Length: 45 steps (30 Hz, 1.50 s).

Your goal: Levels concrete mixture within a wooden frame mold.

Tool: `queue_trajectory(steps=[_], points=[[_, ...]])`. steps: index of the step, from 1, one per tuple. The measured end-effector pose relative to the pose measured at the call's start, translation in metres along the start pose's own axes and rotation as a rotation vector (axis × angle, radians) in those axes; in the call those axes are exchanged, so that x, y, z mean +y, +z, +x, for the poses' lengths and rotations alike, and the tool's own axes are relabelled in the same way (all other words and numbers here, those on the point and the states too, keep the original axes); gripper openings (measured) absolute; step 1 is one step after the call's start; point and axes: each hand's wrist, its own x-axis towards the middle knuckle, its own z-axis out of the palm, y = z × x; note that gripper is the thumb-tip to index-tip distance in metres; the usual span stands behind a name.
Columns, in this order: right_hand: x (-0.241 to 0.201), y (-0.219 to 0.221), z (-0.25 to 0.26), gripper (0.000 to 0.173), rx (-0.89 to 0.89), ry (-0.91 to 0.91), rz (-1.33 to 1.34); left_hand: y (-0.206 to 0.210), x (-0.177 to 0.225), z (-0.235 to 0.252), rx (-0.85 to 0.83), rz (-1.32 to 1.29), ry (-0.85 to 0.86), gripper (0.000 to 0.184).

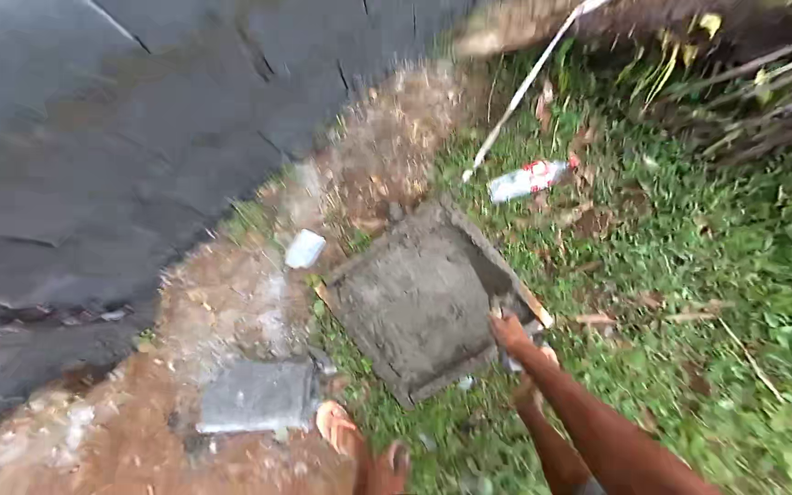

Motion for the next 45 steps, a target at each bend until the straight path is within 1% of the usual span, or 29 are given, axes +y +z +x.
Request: queue_trajectory(steps=[2, 5, 8, 10, 12, 13, 15, 17, 19, 21, 22, 23, 25, 27, 28, 30, 31, 32, 34, 35, 36, 38, 39, 40, 42, 43, 45], points=[[-0.009, 0.006, 0.039, 0.045, 0.010, -0.005, -0.040, 0.010, 0.007, 0.031, -0.111, 0.056, -0.025, 0.044], [-0.007, 0.022, 0.099, 0.045, 0.000, 0.022, -0.023, 0.013, 0.015, 0.062, -0.148, 0.054, -0.112, 0.046], [-0.012, 0.042, 0.141, 0.044, 0.024, 0.012, 0.023, 0.016, -0.006, 0.074, -0.164, 0.009, -0.107, 0.045], [-0.026, 0.051, 0.160, 0.041, 0.061, 0.020, 0.042, 0.009, -0.019, 0.083, -0.249, 0.039, -0.124, 0.048], [-0.044, 0.059, 0.175, 0.038, 0.115, 0.032, 0.042, -0.007, -0.026, 0.094, -0.331, 0.091, -0.171, 0.051], [-0.052, 0.063, 0.182, 0.037, 0.136, 0.038, 0.030, -0.017, -0.026, 0.099, -0.325, 0.081, -0.186, 0.051], [-0.067, 0.076, 0.207, 0.038, 0.160, 0.031, -0.022, -0.034, -0.027, 0.109, -0.228, -0.010, -0.181, 0.047], [-0.079, 0.105, 0.226, 0.041, 0.181, 0.015, -0.061, -0.043, -0.033, 0.115, -0.135, -0.129, -0.152, 0.042], [-0.071, 0.150, 0.222, 0.047, 0.212, 0.003, -0.114, -0.044, -0.046, 0.116, -0.131, -0.179, -0.140, 0.041], [-0.065, 0.195, 0.210, 0.053, 0.206, -0.023, -0.233, -0.046, -0.057, 0.123, -0.139, -0.173, -0.146, 0.040], [-0.058, 0.207, 0.199, 0.057, 0.177, -0.013, -0.327, -0.044, -0.060, 0.124, -0.145, -0.158, -0.155, 0.040], [-0.052, 0.209, 0.186, 0.060, 0.127, 0.002, -0.429, -0.043, -0.061, 0.126, -0.145, -0.145, -0.158, 0.039], [-0.036, 0.192, 0.163, 0.060, 0.039, -0.041, -0.587, -0.045, -0.060, 0.130, -0.131, -0.160, -0.150, 0.037], [-0.019, 0.162, 0.148, 0.055, 0.023, -0.109, -0.612, -0.048, -0.055, 0.130, -0.117, -0.200, -0.146, 0.035], [-0.021, 0.148, 0.147, 0.054, 0.035, -0.087, -0.581, -0.050, -0.052, 0.130, -0.115, -0.219, -0.147, 0.034], [-0.034, 0.125, 0.166, 0.054, 0.134, -0.031, -0.463, -0.052, -0.050, 0.128, -0.110, -0.261, -0.146, 0.034], [-0.044, 0.121, 0.184, 0.056, 0.198, -0.028, -0.391, -0.053, -0.051, 0.127, -0.100, -0.282, -0.136, 0.034], [-0.056, 0.127, 0.204, 0.055, 0.248, -0.033, -0.302, -0.052, -0.053, 0.127, -0.087, -0.303, -0.125, 0.034], [-0.078, 0.168, 0.227, 0.054, 0.274, -0.031, -0.094, -0.048, -0.059, 0.127, -0.083, -0.302, -0.106, 0.035], [-0.084, 0.196, 0.228, 0.053, 0.284, -0.027, -0.013, -0.046, -0.062, 0.125, -0.092, -0.289, -0.099, 0.035], [-0.085, 0.225, 0.223, 0.055, 0.305, -0.029, 0.007, -0.046, -0.063, 0.124, -0.103, -0.268, -0.104, 0.035], [-0.086, 0.275, 0.197, 0.060, 0.275, -0.021, -0.105, -0.049, -0.065, 0.126, -0.085, -0.239, -0.110, 0.035], [-0.080, 0.293, 0.183, 0.060, 0.236, -0.006, -0.167, -0.049, -0.066, 0.128, -0.073, -0.223, -0.112, 0.034], [-0.067, 0.306, 0.170, 0.059, 0.191, 0.011, -0.223, -0.049, -0.065, 0.130, -0.072, -0.211, -0.115, 0.034], [-0.036, 0.314, 0.144, 0.061, 0.069, 0.019, -0.312, -0.049, -0.058, 0.133, -0.081, -0.225, -0.122, 0.034], [-0.021, 0.313, 0.133, 0.061, 0.004, 0.016, -0.334, -0.050, -0.054, 0.134, -0.080, -0.240, -0.123, 0.035], [-0.008, 0.293, 0.120, 0.059, -0.091, 0.035, -0.407, -0.051, -0.047, 0.135, -0.072, -0.300, -0.117, 0.034]])
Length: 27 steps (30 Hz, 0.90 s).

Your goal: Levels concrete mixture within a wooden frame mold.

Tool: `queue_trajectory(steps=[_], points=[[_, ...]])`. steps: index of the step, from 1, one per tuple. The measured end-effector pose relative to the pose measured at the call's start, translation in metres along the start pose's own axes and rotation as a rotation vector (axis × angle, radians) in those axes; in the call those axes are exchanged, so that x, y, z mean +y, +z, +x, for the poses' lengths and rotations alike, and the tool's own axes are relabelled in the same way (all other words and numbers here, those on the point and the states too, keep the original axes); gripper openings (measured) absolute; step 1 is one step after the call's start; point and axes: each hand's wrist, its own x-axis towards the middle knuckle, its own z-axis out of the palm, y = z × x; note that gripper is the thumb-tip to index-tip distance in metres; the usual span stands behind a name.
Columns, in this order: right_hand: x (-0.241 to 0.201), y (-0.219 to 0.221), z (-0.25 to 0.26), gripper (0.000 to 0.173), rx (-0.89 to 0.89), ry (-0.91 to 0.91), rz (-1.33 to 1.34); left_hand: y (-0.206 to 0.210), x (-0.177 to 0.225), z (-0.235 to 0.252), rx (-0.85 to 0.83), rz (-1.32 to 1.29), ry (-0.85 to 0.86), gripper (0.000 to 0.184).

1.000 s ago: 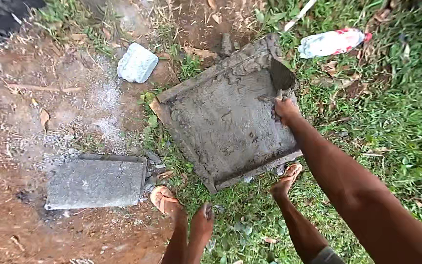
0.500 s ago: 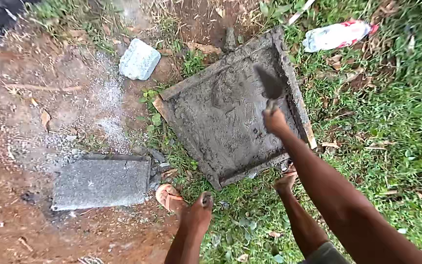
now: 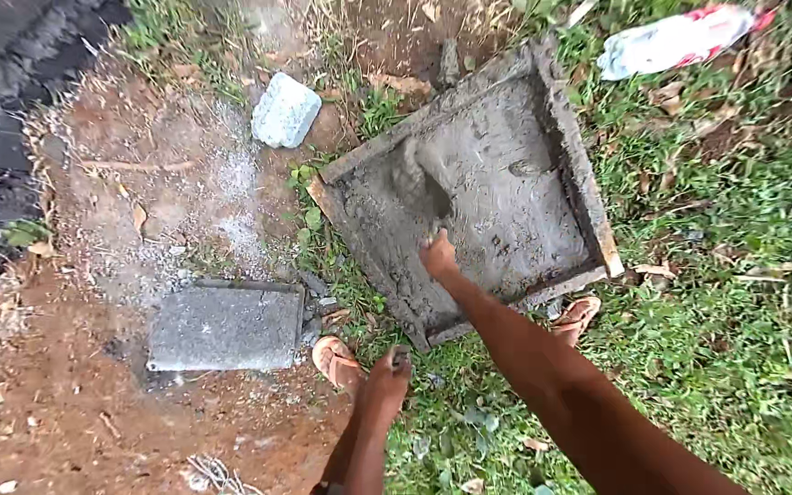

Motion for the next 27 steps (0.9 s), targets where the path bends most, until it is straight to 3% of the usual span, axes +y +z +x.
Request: queue_trajectory(steps=[4, 6, 8, 11, 14, 17, 21, 27], points=[[0.005, -0.080, -0.008, 0.058, 0.090, -0.072, -0.076, -0.003, 0.004, 0.000, 0.032, -0.066, 0.011, 0.032], [-0.012, -0.119, 0.015, 0.060, 0.214, -0.101, -0.052, -0.002, -0.007, -0.003, 0.026, -0.073, 0.032, 0.033], [-0.040, -0.129, 0.038, 0.062, 0.300, -0.101, -0.042, -0.005, -0.018, -0.003, 0.025, -0.044, 0.019, 0.034], [-0.059, -0.080, 0.031, 0.065, 0.264, -0.100, -0.082, -0.009, -0.019, -0.003, 0.040, 0.039, -0.012, 0.033], [-0.055, -0.048, 0.004, 0.063, 0.098, -0.111, -0.216, -0.009, -0.003, -0.003, 0.038, -0.019, 0.036, 0.032], [-0.050, -0.063, -0.008, 0.064, 0.033, -0.180, -0.313, -0.005, -0.001, -0.003, 0.019, -0.081, 0.067, 0.034], [-0.034, -0.082, 0.018, 0.058, 0.109, -0.164, -0.236, -0.018, -0.003, -0.011, -0.015, 0.000, 0.052, 0.039], [-0.050, 0.021, 0.007, 0.062, 0.161, -0.120, 0.017, -0.030, -0.012, -0.021, 0.015, -0.098, -0.012, 0.039]])
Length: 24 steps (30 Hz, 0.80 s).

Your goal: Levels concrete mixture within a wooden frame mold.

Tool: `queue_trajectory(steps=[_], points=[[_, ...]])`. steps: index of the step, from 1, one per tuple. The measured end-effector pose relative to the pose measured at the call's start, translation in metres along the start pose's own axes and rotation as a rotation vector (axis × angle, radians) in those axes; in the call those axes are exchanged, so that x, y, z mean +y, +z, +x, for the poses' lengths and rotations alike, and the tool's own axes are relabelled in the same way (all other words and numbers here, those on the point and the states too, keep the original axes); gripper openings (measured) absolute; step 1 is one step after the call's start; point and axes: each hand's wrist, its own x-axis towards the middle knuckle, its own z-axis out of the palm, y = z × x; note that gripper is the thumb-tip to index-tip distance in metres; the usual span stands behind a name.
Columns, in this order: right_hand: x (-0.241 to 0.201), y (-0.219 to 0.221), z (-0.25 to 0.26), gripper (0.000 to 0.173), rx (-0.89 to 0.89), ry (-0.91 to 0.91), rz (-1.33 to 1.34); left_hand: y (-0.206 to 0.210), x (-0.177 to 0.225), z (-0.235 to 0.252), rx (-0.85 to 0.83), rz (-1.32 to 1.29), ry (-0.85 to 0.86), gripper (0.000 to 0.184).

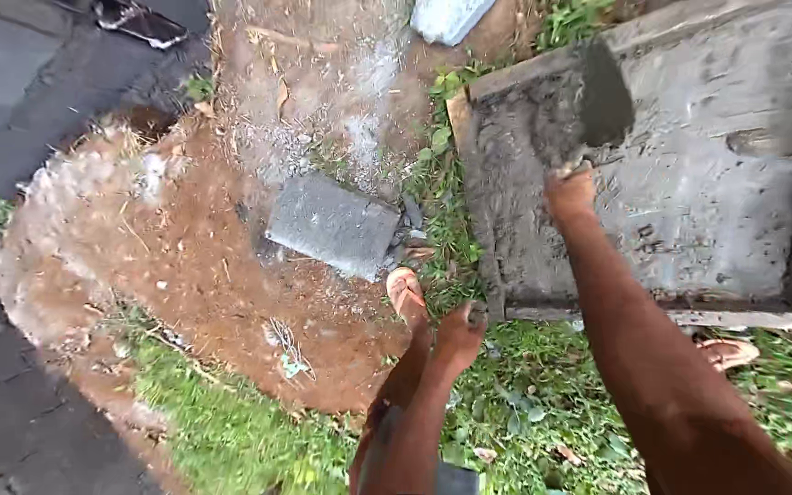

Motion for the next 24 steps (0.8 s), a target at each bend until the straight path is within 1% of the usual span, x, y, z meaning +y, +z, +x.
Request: queue_trajectory(steps=[2, 4, 6, 8, 10, 12, 14, 16, 19, 21, 23, 24], points=[[0.002, -0.007, -0.021, 0.059, -0.025, -0.033, -0.054, -0.003, -0.003, 0.003, -0.001, -0.020, 0.015, 0.039], [0.021, -0.024, -0.026, 0.057, -0.030, -0.005, -0.075, -0.011, -0.001, 0.002, 0.013, -0.041, 0.025, 0.038], [0.045, -0.045, -0.016, 0.054, -0.009, 0.069, -0.010, -0.016, 0.006, -0.001, 0.034, -0.082, 0.035, 0.037], [0.050, -0.055, 0.003, 0.049, 0.011, 0.140, 0.077, -0.017, 0.009, -0.001, 0.047, -0.119, 0.051, 0.036], [0.034, -0.040, 0.014, 0.050, 0.018, 0.164, 0.134, -0.015, 0.001, 0.001, 0.022, -0.093, 0.051, 0.038], [0.007, -0.005, 0.012, 0.056, 0.016, 0.145, 0.201, -0.016, -0.010, 0.005, -0.014, 0.000, 0.026, 0.038], [-0.006, 0.026, 0.003, 0.060, 0.027, 0.158, 0.216, -0.015, -0.015, 0.007, -0.005, 0.016, 0.013, 0.035], [-0.012, 0.034, -0.001, 0.065, -0.006, 0.183, 0.100, -0.018, -0.011, 0.011, 0.036, -0.043, 0.019, 0.032], [0.013, 0.018, -0.007, 0.065, -0.069, 0.177, -0.105, -0.008, -0.010, 0.017, 0.026, -0.023, 0.029, 0.031], [0.031, -0.005, -0.013, 0.065, -0.150, 0.124, -0.268, -0.001, -0.006, 0.020, 0.012, 0.036, 0.030, 0.031], [0.048, -0.038, -0.017, 0.060, -0.218, 0.013, -0.449, 0.006, 0.003, 0.022, 0.018, 0.043, 0.026, 0.031], [0.058, -0.055, -0.019, 0.056, -0.224, -0.049, -0.511, 0.009, 0.006, 0.022, 0.026, 0.034, 0.022, 0.031]])
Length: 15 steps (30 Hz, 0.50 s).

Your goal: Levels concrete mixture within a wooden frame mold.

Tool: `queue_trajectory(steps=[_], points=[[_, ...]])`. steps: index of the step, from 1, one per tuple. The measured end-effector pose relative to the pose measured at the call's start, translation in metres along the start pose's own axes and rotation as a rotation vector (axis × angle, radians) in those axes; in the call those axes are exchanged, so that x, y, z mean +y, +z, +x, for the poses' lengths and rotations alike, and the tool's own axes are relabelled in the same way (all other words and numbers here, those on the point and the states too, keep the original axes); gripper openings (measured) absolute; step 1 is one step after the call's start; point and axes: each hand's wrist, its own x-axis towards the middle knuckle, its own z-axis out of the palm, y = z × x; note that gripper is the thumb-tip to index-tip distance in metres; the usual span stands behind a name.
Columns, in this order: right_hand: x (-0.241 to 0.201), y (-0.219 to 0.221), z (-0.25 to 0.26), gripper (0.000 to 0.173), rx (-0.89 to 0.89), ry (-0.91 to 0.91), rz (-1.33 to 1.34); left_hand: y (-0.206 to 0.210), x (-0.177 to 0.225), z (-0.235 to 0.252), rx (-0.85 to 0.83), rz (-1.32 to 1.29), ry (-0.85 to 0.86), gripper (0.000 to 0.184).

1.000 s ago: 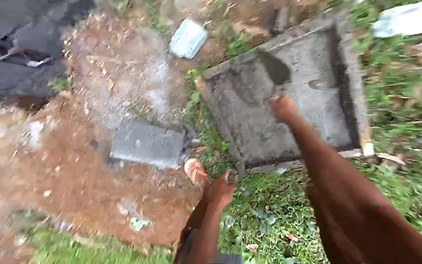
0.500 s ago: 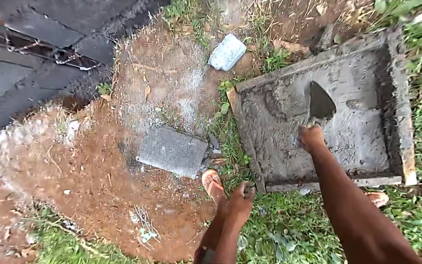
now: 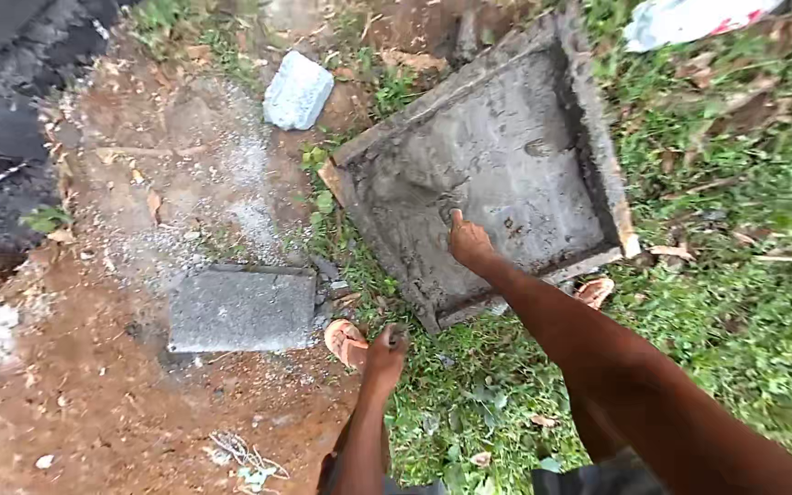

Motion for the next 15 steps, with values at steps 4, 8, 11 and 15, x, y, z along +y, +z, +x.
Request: queue_trajectory(steps=[4, 8, 11, 15], points=[[0.090, -0.053, -0.015, 0.062, 0.113, 0.048, 0.114, 0.013, 0.003, 0.005, -0.001, -0.001, 0.013, 0.033], [0.175, -0.089, 0.029, 0.063, 0.360, 0.354, 0.374, 0.008, -0.004, -0.002, -0.028, -0.027, 0.030, 0.034], [0.139, -0.046, 0.053, 0.066, 0.445, 0.408, 0.550, 0.000, -0.015, -0.004, 0.025, -0.064, 0.008, 0.031], [0.068, 0.009, 0.024, 0.069, 0.291, 0.357, 0.563, 0.002, -0.012, 0.000, 0.033, -0.041, 0.001, 0.030]])
